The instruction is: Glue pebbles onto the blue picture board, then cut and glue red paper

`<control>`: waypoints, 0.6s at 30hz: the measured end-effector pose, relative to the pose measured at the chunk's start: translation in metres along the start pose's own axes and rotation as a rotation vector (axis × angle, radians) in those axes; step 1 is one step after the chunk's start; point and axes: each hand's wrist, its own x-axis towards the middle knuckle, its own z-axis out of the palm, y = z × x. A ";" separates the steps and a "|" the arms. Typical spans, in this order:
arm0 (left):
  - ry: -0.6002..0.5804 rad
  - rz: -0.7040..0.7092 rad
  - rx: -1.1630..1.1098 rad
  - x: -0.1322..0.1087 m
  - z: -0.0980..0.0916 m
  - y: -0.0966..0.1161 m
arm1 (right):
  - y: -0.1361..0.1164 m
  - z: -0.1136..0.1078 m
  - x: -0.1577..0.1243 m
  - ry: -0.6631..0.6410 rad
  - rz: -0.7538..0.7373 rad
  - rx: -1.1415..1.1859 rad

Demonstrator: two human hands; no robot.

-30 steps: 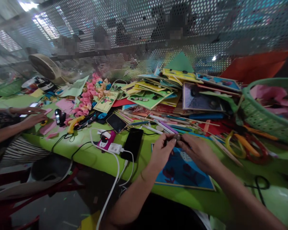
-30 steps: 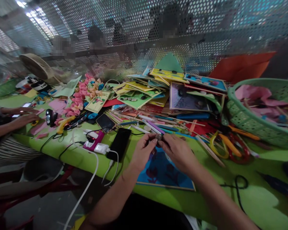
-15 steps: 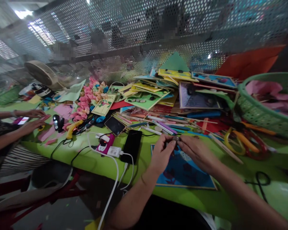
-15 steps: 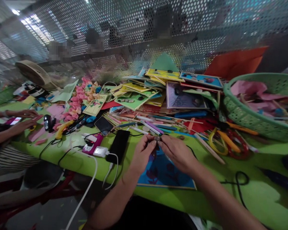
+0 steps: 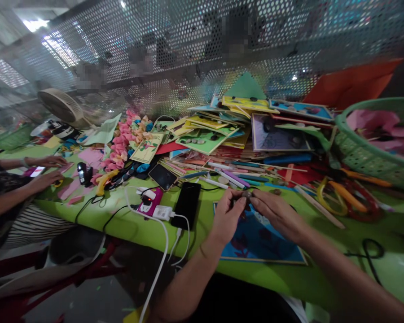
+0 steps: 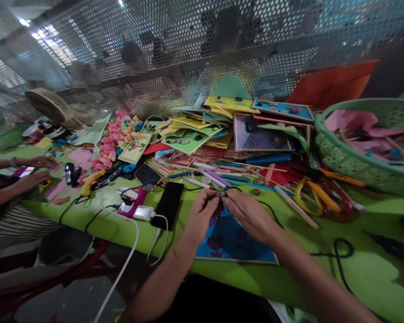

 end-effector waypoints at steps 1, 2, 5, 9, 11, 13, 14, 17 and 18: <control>-0.005 0.018 0.027 0.000 0.000 0.000 | -0.001 -0.001 0.000 -0.008 0.015 0.005; -0.009 0.041 0.062 -0.001 -0.001 -0.001 | -0.002 -0.001 0.000 -0.012 0.029 0.011; -0.018 0.099 0.154 -0.001 -0.002 -0.002 | -0.003 -0.001 0.001 -0.014 0.041 0.048; -0.026 0.110 0.191 -0.002 -0.002 -0.001 | -0.002 0.000 0.001 -0.015 0.056 0.102; -0.017 0.105 0.192 -0.002 -0.002 0.000 | -0.001 0.001 0.000 -0.013 0.057 0.134; -0.011 0.097 0.185 -0.002 -0.001 0.000 | -0.001 0.001 0.000 -0.011 0.057 0.176; -0.012 0.097 0.180 -0.002 -0.001 0.000 | -0.001 0.001 -0.001 -0.012 0.061 0.195; -0.021 0.121 0.191 -0.002 -0.001 -0.001 | -0.003 0.000 -0.001 -0.022 0.092 0.227; -0.023 0.133 0.207 -0.003 -0.001 -0.002 | -0.003 0.000 -0.001 -0.028 0.099 0.236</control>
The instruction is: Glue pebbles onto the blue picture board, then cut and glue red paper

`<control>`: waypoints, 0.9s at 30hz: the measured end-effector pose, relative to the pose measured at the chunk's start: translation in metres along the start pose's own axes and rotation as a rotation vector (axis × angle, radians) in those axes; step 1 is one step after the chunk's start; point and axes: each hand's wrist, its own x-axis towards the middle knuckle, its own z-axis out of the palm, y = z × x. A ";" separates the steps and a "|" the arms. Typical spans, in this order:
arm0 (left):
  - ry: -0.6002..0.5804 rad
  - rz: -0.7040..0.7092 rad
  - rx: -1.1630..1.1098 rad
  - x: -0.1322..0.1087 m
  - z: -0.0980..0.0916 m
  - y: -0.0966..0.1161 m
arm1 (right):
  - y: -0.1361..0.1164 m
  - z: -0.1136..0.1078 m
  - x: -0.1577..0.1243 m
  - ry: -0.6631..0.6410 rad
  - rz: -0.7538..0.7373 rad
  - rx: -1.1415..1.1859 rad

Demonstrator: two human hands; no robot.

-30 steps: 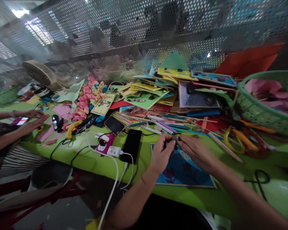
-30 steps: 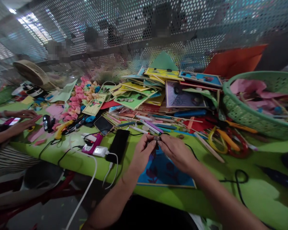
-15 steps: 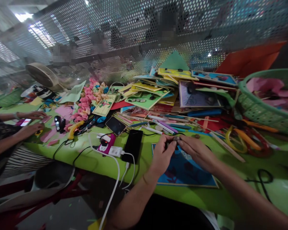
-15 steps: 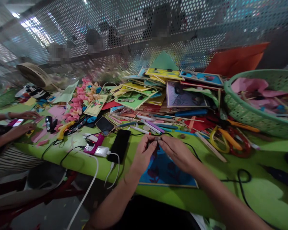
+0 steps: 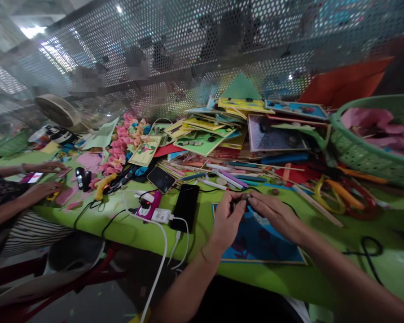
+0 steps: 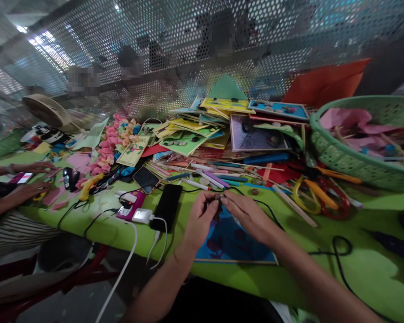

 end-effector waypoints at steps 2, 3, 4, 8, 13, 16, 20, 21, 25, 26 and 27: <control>-0.007 0.012 0.035 -0.001 0.000 -0.001 | 0.000 0.000 0.001 -0.011 0.005 0.023; -0.013 0.014 0.047 -0.001 0.000 -0.001 | 0.000 0.000 0.001 -0.015 0.005 0.037; -0.020 0.015 0.055 -0.001 -0.001 -0.002 | 0.000 0.000 0.001 -0.018 0.003 0.052; -0.016 0.006 0.049 -0.001 -0.001 -0.001 | 0.002 0.001 0.001 -0.019 0.005 0.099; 0.004 -0.016 -0.045 0.000 0.001 0.001 | 0.002 0.000 -0.001 -0.034 0.014 0.157; 0.003 -0.014 -0.085 0.000 0.001 0.001 | 0.003 -0.002 -0.001 -0.057 0.027 0.170; 0.006 -0.001 -0.053 -0.003 0.001 0.002 | 0.006 -0.002 0.000 -0.068 0.031 0.202; 0.006 -0.004 -0.044 -0.003 0.001 0.002 | 0.006 -0.001 0.000 -0.067 0.032 0.216; 0.002 -0.016 -0.067 -0.003 0.001 -0.001 | 0.006 0.000 0.001 -0.054 0.031 0.249; 0.003 -0.024 -0.092 -0.003 0.001 -0.002 | 0.005 0.000 0.000 -0.051 0.026 0.248; 0.004 -0.038 -0.126 -0.002 0.001 -0.003 | 0.005 0.000 0.000 -0.047 0.023 0.244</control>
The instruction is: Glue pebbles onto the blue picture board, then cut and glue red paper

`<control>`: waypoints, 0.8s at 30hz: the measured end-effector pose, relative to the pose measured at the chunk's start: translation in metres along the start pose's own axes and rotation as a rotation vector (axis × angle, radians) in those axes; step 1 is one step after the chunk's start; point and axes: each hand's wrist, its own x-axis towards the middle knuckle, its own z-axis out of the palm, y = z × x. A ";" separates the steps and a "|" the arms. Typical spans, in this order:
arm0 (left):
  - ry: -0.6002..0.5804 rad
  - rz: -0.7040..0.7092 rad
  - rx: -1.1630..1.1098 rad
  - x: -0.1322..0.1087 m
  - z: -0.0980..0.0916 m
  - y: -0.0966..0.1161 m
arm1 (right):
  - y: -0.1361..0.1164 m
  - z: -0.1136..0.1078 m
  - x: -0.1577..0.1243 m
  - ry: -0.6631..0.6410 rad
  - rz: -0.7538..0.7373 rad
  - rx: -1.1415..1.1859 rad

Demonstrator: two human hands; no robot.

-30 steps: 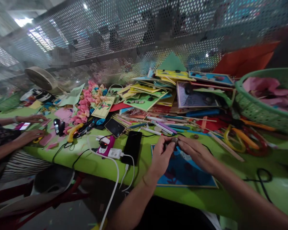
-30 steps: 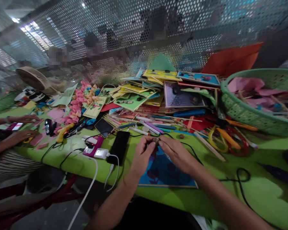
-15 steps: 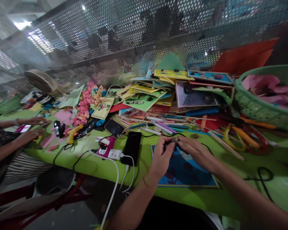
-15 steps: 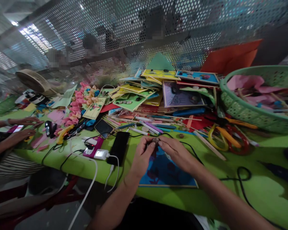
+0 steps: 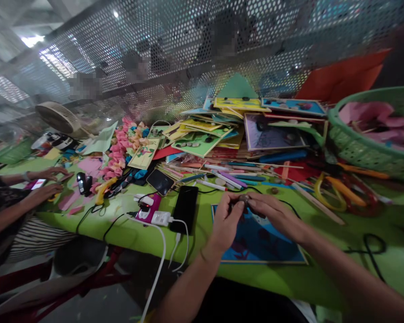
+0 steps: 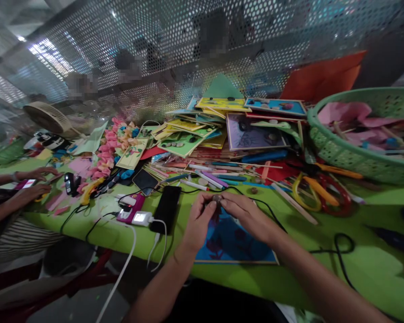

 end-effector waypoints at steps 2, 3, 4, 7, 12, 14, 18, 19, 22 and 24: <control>0.000 -0.039 -0.076 0.001 0.000 -0.002 | -0.002 -0.001 -0.001 0.002 0.001 -0.015; -0.001 -0.058 -0.111 0.002 0.001 -0.003 | -0.003 -0.001 -0.001 -0.004 0.004 -0.027; -0.002 -0.073 -0.141 0.002 0.001 -0.003 | -0.004 -0.002 -0.002 -0.013 0.003 -0.044; 0.003 -0.072 -0.142 0.002 0.001 -0.001 | -0.006 -0.004 -0.002 -0.036 -0.012 -0.135; -0.004 0.026 0.027 0.000 0.001 0.003 | -0.004 -0.004 0.001 -0.021 -0.042 -0.272; -0.003 0.028 0.045 0.000 0.001 0.003 | -0.003 -0.003 0.002 -0.010 -0.054 -0.286; 0.011 0.015 0.013 0.001 0.000 -0.001 | 0.000 0.000 0.001 0.036 -0.066 -0.269; 0.013 0.013 0.005 0.001 0.000 -0.002 | 0.001 0.000 0.001 0.045 -0.069 -0.248; 0.016 0.000 -0.017 0.002 -0.001 -0.004 | 0.001 0.001 0.000 0.022 -0.061 -0.118; 0.017 0.003 -0.020 0.001 -0.001 -0.003 | 0.002 0.002 -0.001 -0.002 -0.031 -0.004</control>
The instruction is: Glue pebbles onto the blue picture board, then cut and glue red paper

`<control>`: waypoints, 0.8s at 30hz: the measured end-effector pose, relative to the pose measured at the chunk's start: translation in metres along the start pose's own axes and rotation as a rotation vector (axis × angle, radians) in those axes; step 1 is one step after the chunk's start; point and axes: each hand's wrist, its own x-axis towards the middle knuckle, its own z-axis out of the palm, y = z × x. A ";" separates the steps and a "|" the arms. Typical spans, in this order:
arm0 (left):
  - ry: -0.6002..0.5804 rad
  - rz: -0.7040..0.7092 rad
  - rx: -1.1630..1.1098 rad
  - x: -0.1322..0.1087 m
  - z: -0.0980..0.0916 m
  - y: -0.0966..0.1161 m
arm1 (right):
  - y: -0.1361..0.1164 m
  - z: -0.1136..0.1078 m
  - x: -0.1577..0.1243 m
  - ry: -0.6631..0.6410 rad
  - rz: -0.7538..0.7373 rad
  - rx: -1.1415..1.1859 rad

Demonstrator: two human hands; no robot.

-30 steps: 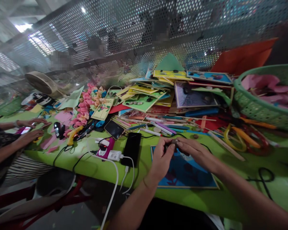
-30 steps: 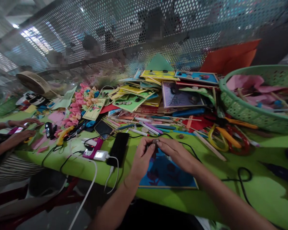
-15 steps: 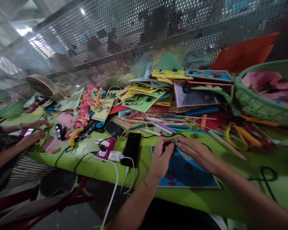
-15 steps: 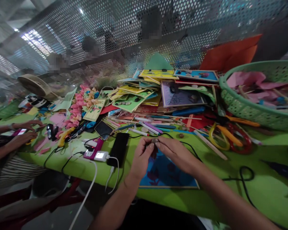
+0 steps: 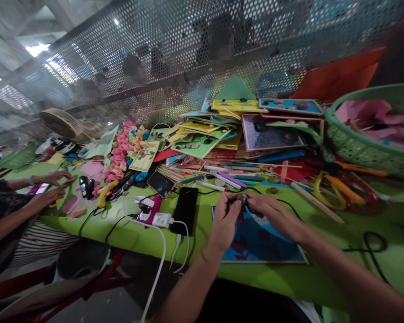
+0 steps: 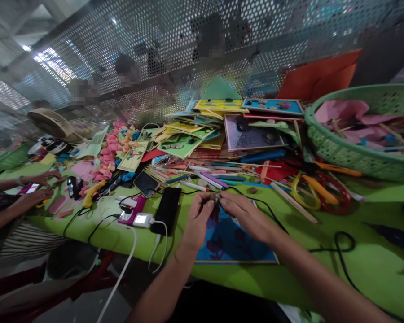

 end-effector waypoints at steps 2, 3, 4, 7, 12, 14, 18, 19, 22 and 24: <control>-0.005 0.014 0.011 -0.001 0.001 0.002 | 0.001 0.001 0.000 -0.004 0.039 0.093; -0.013 0.018 0.020 -0.001 0.001 0.003 | 0.003 0.002 0.000 -0.006 0.057 0.128; -0.024 0.021 0.027 -0.001 0.001 0.004 | 0.004 0.002 0.001 -0.014 0.071 0.155; -0.039 0.018 0.037 -0.002 0.002 0.005 | 0.009 0.003 0.001 -0.032 0.077 0.201; -0.013 -0.003 -0.006 -0.001 0.001 0.003 | 0.009 0.003 0.001 -0.030 0.065 0.216; -0.003 -0.019 -0.046 -0.001 0.002 0.002 | 0.007 0.003 0.001 -0.030 0.071 0.213; -0.008 -0.056 -0.117 0.000 0.003 0.001 | 0.005 0.003 0.000 -0.024 0.086 0.213; -0.012 -0.057 -0.123 0.000 0.003 0.001 | 0.005 0.003 0.000 -0.017 0.089 0.213; -0.026 -0.034 -0.088 0.000 0.002 0.002 | 0.007 0.002 0.000 -0.007 0.086 0.203; -0.034 -0.013 -0.040 0.000 0.002 0.003 | 0.007 0.002 0.000 -0.010 0.079 0.191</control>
